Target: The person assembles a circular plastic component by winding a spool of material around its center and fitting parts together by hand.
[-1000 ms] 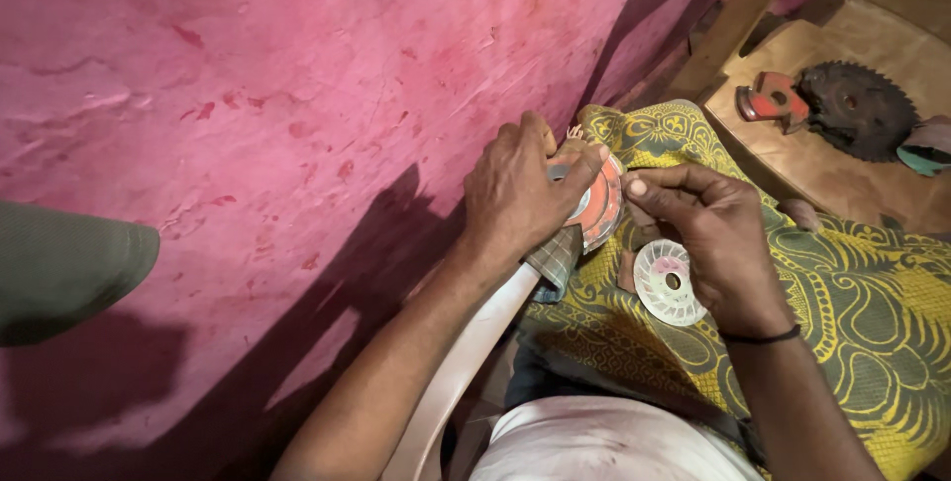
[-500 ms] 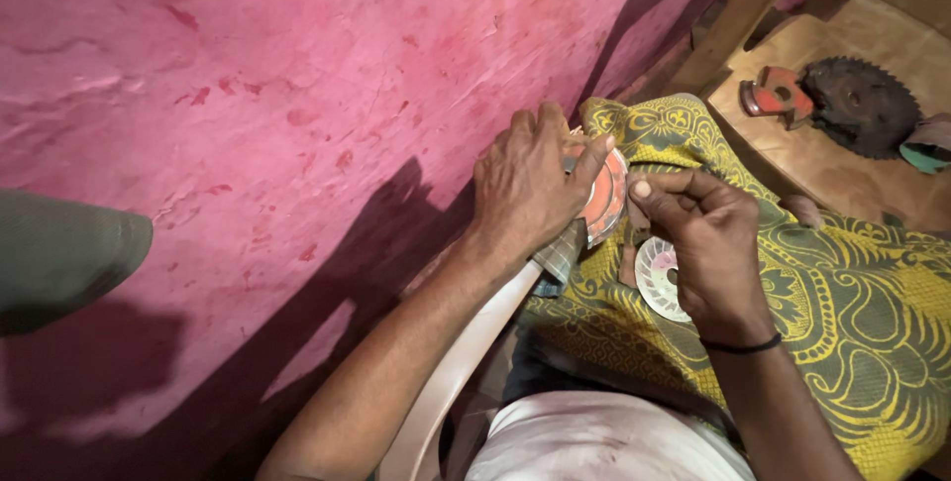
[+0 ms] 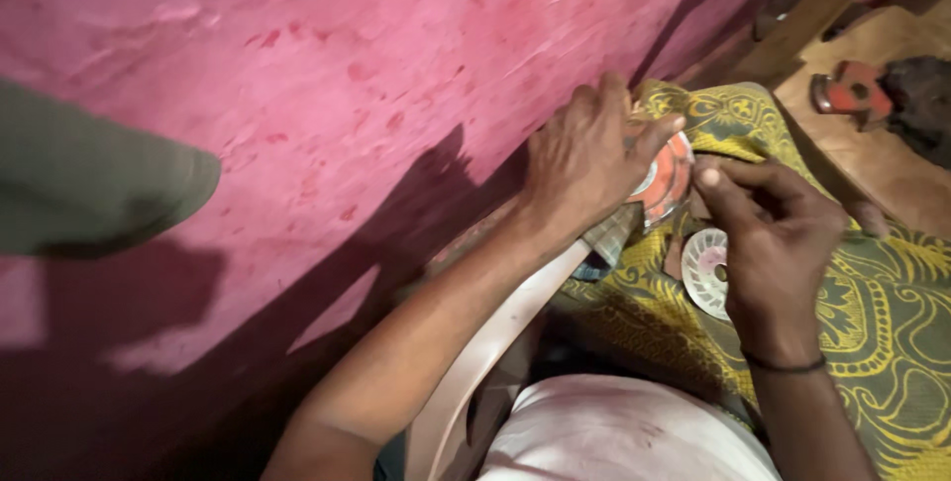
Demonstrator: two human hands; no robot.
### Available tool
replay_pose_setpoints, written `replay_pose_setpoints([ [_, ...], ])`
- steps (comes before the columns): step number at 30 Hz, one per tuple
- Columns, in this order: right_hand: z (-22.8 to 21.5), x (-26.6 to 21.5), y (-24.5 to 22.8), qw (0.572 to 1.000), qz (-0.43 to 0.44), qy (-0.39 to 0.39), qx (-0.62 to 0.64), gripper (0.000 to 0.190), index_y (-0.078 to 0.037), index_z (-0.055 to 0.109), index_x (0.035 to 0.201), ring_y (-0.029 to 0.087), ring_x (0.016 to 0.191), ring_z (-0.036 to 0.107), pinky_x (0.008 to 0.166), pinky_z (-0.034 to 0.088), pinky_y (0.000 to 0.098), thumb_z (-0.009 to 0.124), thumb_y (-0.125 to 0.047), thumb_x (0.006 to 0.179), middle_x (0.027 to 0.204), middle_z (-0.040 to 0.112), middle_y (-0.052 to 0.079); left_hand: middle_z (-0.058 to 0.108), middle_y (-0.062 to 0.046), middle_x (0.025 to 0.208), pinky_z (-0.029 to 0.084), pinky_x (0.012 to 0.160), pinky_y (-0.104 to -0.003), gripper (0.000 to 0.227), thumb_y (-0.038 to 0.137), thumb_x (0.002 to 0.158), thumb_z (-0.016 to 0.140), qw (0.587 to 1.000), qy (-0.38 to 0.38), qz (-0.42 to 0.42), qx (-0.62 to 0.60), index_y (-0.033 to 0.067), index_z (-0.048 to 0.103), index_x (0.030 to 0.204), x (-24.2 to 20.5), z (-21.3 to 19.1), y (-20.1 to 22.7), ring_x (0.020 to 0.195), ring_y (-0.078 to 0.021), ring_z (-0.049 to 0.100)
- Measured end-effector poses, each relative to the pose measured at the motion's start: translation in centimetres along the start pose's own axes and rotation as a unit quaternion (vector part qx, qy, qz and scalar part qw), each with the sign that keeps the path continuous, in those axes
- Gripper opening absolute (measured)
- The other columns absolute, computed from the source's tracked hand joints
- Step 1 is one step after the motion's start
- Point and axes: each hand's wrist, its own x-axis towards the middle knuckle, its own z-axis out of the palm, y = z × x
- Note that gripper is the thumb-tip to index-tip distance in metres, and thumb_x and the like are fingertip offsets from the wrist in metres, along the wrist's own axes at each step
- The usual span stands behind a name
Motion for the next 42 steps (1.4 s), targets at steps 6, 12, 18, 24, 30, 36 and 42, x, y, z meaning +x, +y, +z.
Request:
replay_pose_setpoints([
  [6,0.8,-4.8,-4.3,0.976,-0.192,-0.099,-0.03,0.013,-0.001,0.072,0.098,0.01,0.077,0.069,0.067,0.056,0.0226,0.078,-0.012,0.093,0.09,0.072,0.004,0.067,-0.023,0.089,0.054,0.051,-0.048,0.073,0.067,0.092,0.053,0.999,0.037,0.021,-0.021,-0.0001,0.055,0.121,-0.1,1.4,-1.3,0.069,-0.0316,0.071],
  [12,1.7,-5.7,-5.2,0.911,-0.316,-0.235,-0.123,0.021,-0.001,0.073,0.094,0.017,0.077,0.072,0.067,0.056,0.0275,0.085,-0.01,0.08,0.087,0.073,0.008,0.066,-0.016,0.079,0.051,0.049,-0.049,0.083,0.071,0.088,0.049,0.998,0.06,0.01,0.004,-0.001,0.054,0.128,0.0,2.6,-1.6,0.059,-0.0287,0.069],
  [18,-1.2,-5.0,-3.8,0.992,-0.017,-0.108,-0.062,0.01,0.006,0.067,0.106,0.015,0.085,0.068,0.088,0.057,0.0265,0.064,-0.003,0.109,0.093,0.068,0.009,0.066,-0.013,0.077,0.05,0.047,-0.046,0.082,0.072,0.089,0.046,0.998,0.058,0.022,0.006,-0.0001,0.056,0.127,0.2,3.2,-2.1,0.057,-0.0238,0.069],
  [24,-1.7,-4.1,-2.4,0.99,0.029,-0.1,0.094,0.009,0.004,0.067,0.11,0.013,0.082,0.068,0.089,0.06,0.0292,0.067,-0.004,0.107,0.089,0.067,0.008,0.069,-0.015,0.087,0.053,0.049,-0.048,0.077,0.072,0.089,0.049,1.0,-0.01,-0.005,0.01,0.0034,0.058,0.122,0.4,2.3,-1.4,0.067,-0.0248,0.073],
  [30,-1.2,-4.1,-2.1,0.992,-0.003,-0.111,0.065,0.014,0.007,0.068,0.114,0.015,0.082,0.069,0.082,0.058,0.0284,0.071,0.004,0.1,0.098,0.072,0.012,0.069,-0.018,0.093,0.055,0.053,-0.05,0.07,0.07,0.09,0.05,1.0,-0.012,-0.018,0.002,0.0065,0.058,0.119,0.1,1.5,-0.9,0.074,-0.0295,0.074],
  [36,-1.3,-4.0,-1.6,0.989,-0.007,-0.114,0.09,0.013,0.007,0.068,0.114,0.015,0.083,0.069,0.083,0.059,0.0283,0.07,0.004,0.102,0.097,0.072,0.012,0.069,-0.018,0.093,0.054,0.056,-0.052,0.069,0.069,0.09,0.051,1.0,-0.001,-0.013,-0.001,0.007,0.058,0.118,0.0,1.0,-0.6,0.076,-0.031,0.075],
  [42,-2.3,-3.9,-1.6,0.988,0.045,-0.091,0.117,0.016,0.005,0.067,0.117,0.015,0.089,0.07,0.087,0.06,0.0291,0.07,0.0,0.102,0.097,0.072,0.011,0.07,-0.017,0.092,0.055,0.056,-0.051,0.069,0.069,0.09,0.052,1.0,-0.014,-0.023,-0.002,0.0061,0.058,0.117,0.1,1.1,-0.6,0.077,-0.0297,0.075],
])
